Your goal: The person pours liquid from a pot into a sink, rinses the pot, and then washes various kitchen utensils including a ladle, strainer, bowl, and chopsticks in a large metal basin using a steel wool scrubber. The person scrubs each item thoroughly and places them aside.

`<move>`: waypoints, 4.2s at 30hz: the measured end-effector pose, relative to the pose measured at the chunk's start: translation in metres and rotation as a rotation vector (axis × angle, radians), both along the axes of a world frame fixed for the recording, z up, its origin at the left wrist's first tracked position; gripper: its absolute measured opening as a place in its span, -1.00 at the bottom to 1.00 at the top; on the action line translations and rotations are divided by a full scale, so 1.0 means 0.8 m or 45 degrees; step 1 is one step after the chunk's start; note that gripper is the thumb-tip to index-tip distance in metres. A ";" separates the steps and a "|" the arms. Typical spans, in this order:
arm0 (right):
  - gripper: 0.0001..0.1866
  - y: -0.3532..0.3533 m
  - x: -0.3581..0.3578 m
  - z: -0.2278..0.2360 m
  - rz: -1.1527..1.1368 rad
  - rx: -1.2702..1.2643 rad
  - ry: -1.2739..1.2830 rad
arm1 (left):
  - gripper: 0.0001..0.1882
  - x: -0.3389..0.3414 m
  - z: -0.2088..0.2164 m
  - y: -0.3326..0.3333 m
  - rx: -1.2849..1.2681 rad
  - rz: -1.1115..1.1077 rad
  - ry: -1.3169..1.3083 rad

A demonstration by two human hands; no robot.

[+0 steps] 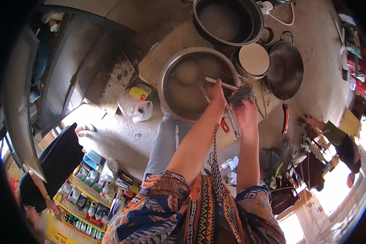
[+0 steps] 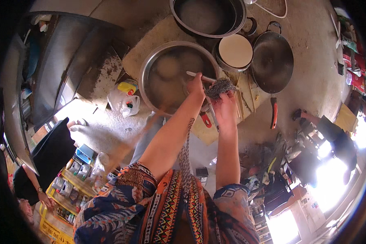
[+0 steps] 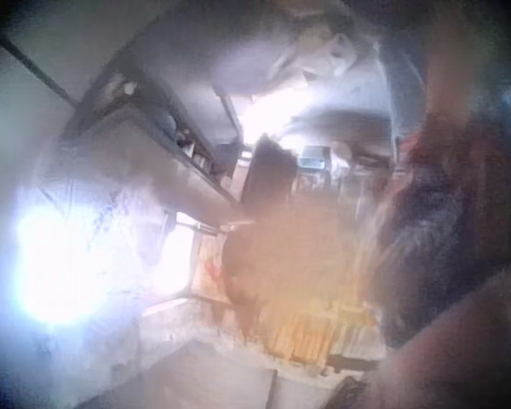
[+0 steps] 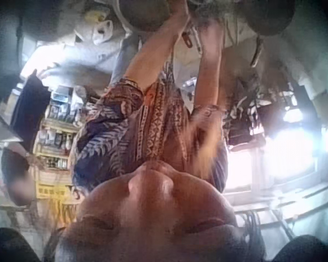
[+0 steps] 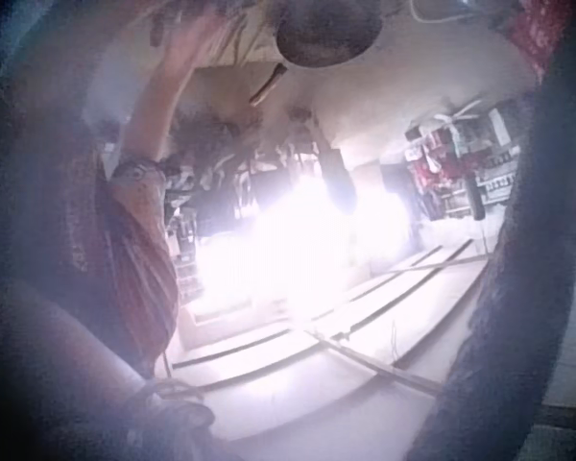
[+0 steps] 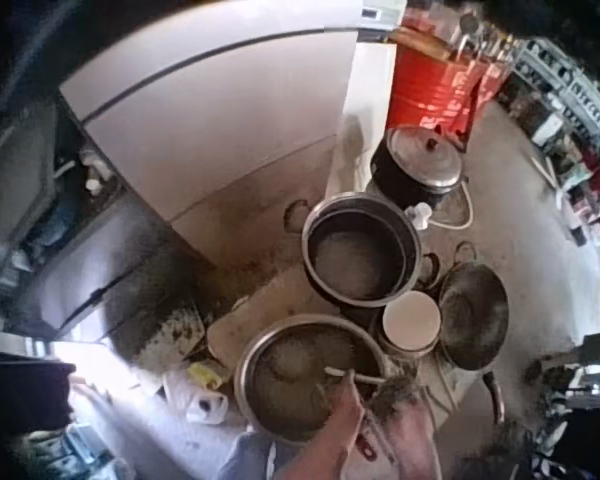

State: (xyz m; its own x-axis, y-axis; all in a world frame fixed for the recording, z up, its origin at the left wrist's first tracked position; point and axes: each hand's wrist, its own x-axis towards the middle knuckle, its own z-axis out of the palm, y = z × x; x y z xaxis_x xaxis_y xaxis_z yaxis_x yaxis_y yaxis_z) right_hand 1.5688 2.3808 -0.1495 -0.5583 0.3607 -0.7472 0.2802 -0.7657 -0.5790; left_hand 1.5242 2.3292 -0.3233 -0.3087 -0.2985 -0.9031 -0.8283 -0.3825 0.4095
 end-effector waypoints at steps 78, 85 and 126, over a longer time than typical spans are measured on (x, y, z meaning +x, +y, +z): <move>-0.65 -0.144 -0.130 -0.212 1.631 1.800 -0.163 | -0.86 0.029 0.120 -0.249 0.709 -0.375 -0.040; -0.68 -0.117 -0.083 -0.213 1.531 1.244 0.147 | -0.91 0.019 0.131 -0.247 0.693 -0.552 -0.021; -0.64 -0.142 -0.064 -0.083 1.274 1.733 0.186 | -0.66 0.021 0.200 -0.289 -0.357 -1.461 0.508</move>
State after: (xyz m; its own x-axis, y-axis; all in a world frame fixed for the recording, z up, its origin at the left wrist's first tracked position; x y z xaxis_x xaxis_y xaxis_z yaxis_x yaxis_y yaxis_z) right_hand 1.5180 2.2675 -0.2162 -0.9800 0.1402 -0.1409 0.1988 0.7028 -0.6831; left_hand 1.5414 2.0983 -0.1636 -0.7561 0.1573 -0.6353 -0.4252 0.6198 0.6596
